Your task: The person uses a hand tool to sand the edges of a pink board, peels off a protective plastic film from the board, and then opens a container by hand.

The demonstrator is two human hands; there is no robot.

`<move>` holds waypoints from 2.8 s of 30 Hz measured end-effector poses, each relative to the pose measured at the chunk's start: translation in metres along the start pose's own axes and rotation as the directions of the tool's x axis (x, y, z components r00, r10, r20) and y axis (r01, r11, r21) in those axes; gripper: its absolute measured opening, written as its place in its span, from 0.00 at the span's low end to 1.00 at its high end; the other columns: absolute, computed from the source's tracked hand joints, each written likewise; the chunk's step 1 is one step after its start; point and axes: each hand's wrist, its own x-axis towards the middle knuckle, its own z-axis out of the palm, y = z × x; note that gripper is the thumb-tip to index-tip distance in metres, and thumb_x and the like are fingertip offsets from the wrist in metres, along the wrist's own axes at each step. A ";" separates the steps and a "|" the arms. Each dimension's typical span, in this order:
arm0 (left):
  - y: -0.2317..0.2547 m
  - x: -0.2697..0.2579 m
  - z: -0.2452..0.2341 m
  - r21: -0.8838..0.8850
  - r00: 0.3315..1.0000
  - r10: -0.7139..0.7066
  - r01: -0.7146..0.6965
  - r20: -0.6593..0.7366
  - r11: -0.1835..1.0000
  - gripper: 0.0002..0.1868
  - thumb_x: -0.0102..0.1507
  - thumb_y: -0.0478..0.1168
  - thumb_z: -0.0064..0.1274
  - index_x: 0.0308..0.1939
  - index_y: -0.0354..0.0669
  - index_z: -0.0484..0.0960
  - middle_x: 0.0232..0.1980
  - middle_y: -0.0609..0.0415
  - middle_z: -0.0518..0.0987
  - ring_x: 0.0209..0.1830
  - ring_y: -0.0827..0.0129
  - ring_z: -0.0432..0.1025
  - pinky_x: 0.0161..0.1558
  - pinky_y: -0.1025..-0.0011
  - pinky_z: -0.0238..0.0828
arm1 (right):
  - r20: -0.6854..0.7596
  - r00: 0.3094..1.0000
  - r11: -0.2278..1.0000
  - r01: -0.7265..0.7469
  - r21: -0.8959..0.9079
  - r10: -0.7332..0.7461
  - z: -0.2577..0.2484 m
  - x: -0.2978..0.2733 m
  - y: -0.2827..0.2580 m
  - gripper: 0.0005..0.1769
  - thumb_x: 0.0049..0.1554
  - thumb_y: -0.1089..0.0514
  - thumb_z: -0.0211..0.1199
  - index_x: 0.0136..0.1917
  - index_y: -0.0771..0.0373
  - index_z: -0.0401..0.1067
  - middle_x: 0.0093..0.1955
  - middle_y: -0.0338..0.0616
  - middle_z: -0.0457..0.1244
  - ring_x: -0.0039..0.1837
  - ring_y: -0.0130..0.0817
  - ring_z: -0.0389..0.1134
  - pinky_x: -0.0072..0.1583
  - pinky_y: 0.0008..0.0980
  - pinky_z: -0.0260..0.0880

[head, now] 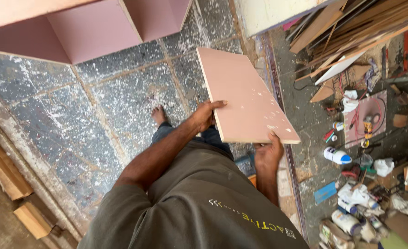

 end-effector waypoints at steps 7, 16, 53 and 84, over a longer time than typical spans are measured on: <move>-0.005 0.012 -0.067 -0.020 0.979 -0.111 0.109 -0.169 0.994 0.25 0.59 0.40 0.55 0.56 0.25 0.72 0.45 0.41 0.81 0.39 0.53 0.80 0.37 0.59 0.82 | -0.115 0.942 0.947 -0.306 0.098 0.316 0.016 -0.030 0.064 0.17 0.58 0.56 0.64 0.58 0.64 0.70 0.55 0.46 0.68 0.54 0.38 0.72 0.52 0.35 0.78; -0.039 0.000 -0.121 -0.072 0.919 -0.208 0.196 -0.334 0.978 0.23 0.56 0.39 0.56 0.51 0.26 0.74 0.40 0.45 0.80 0.33 0.58 0.79 0.32 0.61 0.82 | -0.066 0.888 0.890 -0.456 -0.003 0.455 0.018 -0.045 0.086 0.16 0.58 0.55 0.61 0.57 0.63 0.68 0.53 0.51 0.69 0.52 0.45 0.74 0.47 0.31 0.76; 0.039 -0.084 -0.044 0.761 0.991 -0.086 -0.026 0.107 0.649 0.49 0.56 0.40 0.60 0.76 0.41 0.49 0.69 0.35 0.66 0.66 0.45 0.72 0.68 0.49 0.67 | -0.117 0.820 0.657 -0.526 -0.540 0.561 -0.038 0.110 0.127 0.33 0.64 0.41 0.51 0.76 0.56 0.53 0.61 0.57 0.62 0.58 0.51 0.71 0.60 0.47 0.76; 0.112 -0.129 0.045 0.478 0.467 0.832 -0.828 0.299 0.293 0.21 0.68 0.49 0.62 0.49 0.33 0.81 0.40 0.51 0.83 0.41 0.69 0.78 0.43 0.66 0.79 | 0.305 0.567 0.562 0.819 -0.113 -0.765 0.067 0.002 -0.079 0.22 0.63 0.62 0.63 0.70 0.64 0.68 0.61 0.47 0.67 0.61 0.33 0.70 0.59 0.34 0.77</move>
